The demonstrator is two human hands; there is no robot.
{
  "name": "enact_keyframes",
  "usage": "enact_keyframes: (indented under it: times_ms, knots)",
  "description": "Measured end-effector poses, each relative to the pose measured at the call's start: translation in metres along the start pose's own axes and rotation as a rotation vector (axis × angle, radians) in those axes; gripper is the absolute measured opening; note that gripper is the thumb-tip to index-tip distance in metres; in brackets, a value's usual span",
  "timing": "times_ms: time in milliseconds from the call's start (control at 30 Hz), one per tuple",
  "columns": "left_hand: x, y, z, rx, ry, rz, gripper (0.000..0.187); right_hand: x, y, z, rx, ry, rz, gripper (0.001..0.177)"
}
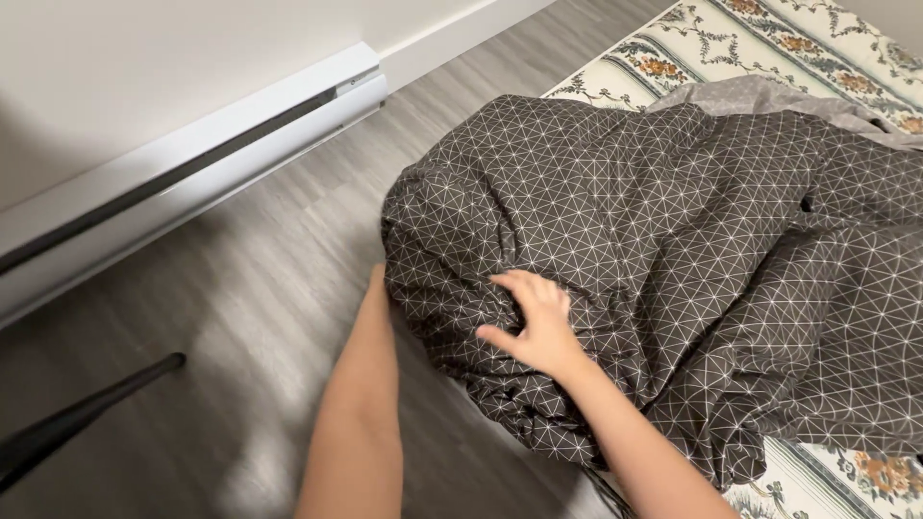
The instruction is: The person unfolds a dark patterned fitted sheet and stretches it over a mattress on the floor, tucking the elasticized corners under the mattress to secure it.
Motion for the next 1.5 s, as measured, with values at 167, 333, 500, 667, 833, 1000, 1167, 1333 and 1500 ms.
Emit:
enact_keyframes:
  times_ms: [167, 333, 500, 667, 833, 1000, 1167, 1333, 1500]
  knots:
    - [0.028, 0.051, -0.005, -0.141, -0.052, -0.016, 0.034, -0.044, 0.01, 0.005, -0.215, -0.013, -0.218, 0.103]
    - [0.018, 0.066, -0.01, -0.174, -0.086, -0.042, 0.033, -0.067, -0.003, 0.001, -0.331, 0.064, -0.27, 0.124]
    - [-0.011, 0.071, -0.004, -0.195, -0.128, -0.068, 0.032, -0.083, -0.002, -0.019, -0.309, 0.014, -0.432, 0.118]
    - [-0.043, 0.064, -0.006, -0.221, -0.179, -0.085, 0.031, -0.061, -0.012, -0.017, -0.174, -0.094, -0.321, 0.093]
    - [-0.05, 0.076, -0.008, -0.29, -0.222, -0.08, 0.029, -0.036, -0.017, -0.014, -0.06, -0.222, -0.105, 0.043]
    - [-0.076, 0.059, -0.032, -0.316, -0.313, -0.071, 0.028, 0.029, -0.019, -0.009, -0.006, -0.132, 0.11, 0.024]
    - [-0.091, 0.061, -0.035, -0.349, -0.343, -0.079, 0.027, 0.082, -0.043, -0.005, -0.157, -0.024, 0.258, 0.022]
    - [-0.085, 0.058, -0.039, -0.336, -0.336, -0.054, 0.026, 0.075, -0.047, 0.053, 0.051, 0.266, 0.16, 0.031]
    - [-0.076, 0.036, -0.042, -0.309, -0.332, 0.046, 0.025, 0.036, -0.03, 0.103, 0.308, -0.287, -0.455, 0.071]
Point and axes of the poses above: each hand's wrist, its own z-axis towards the middle knuckle, its own y-axis out of the palm, x = y × z, the point moved 4 cm from there along z, towards the middle knuckle, and after that the axes turned 1 degree about z, right-handed, at the moved point
